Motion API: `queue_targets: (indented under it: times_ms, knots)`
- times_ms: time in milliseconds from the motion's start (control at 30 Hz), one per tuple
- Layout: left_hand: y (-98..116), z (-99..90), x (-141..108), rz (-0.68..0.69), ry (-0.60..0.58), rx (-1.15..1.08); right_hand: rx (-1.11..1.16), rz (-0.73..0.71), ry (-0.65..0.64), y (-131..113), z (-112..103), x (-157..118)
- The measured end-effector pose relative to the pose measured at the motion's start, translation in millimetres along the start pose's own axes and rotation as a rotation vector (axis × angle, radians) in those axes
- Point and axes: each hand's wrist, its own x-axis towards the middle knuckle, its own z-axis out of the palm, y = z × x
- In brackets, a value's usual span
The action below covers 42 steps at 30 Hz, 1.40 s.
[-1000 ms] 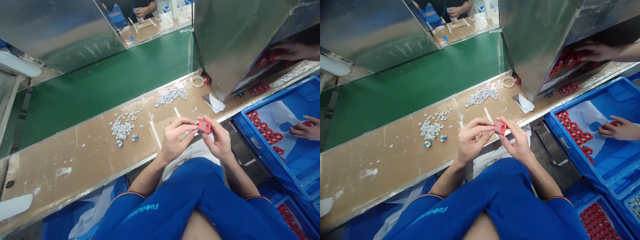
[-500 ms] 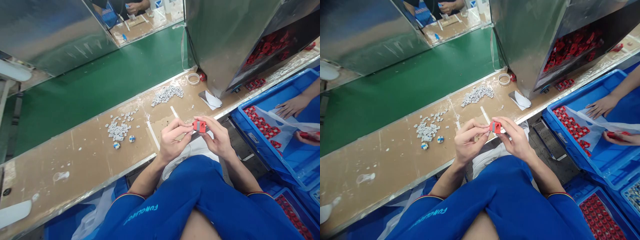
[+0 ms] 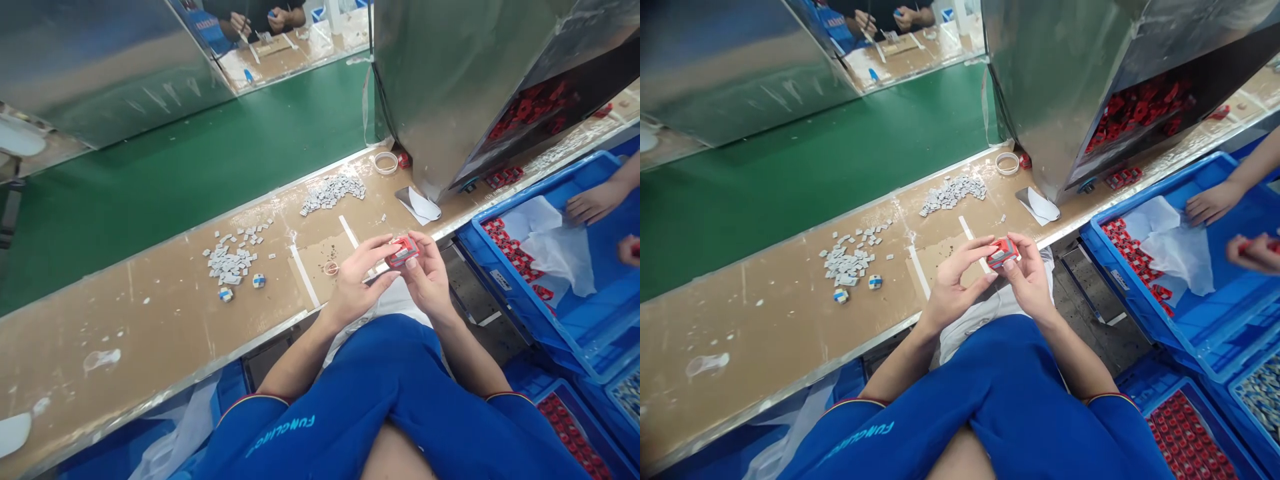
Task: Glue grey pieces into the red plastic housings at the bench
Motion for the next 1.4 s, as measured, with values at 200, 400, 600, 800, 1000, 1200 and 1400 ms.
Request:
queue_targets:
  times_ms: [200,400,600,800,1000,1200,1400]
  knots:
    - [-5.9,13.9,-10.0,-0.088,0.133,-0.169,0.06,0.082,0.011,12.4,11.4,-2.1]
    - [-9.5,6.1,-13.7,-0.134,0.087,-0.222,-0.286,-0.103,0.011,4.7,7.7,-1.6]
    - [-15.7,-0.8,-13.5,-0.193,0.024,-0.3,-0.674,-0.465,-0.058,-24.5,-2.9,5.9]
    - [-20.9,-5.3,-12.5,-0.238,-0.002,-0.174,-0.8,-0.513,-0.15,-30.4,-4.6,11.4]
    - [-36.0,-9.3,-11.3,-0.235,-0.025,-0.078,-0.886,-0.464,-0.149,-10.2,-7.8,14.8]
    - [-52.2,-13.4,-15.1,-0.233,-0.041,0.008,-0.84,-0.358,-0.179,4.3,-4.8,15.2]
    - [-64.1,-20.7,-22.4,-0.282,-0.043,-0.055,-0.845,-0.334,-0.176,11.6,3.1,11.8]
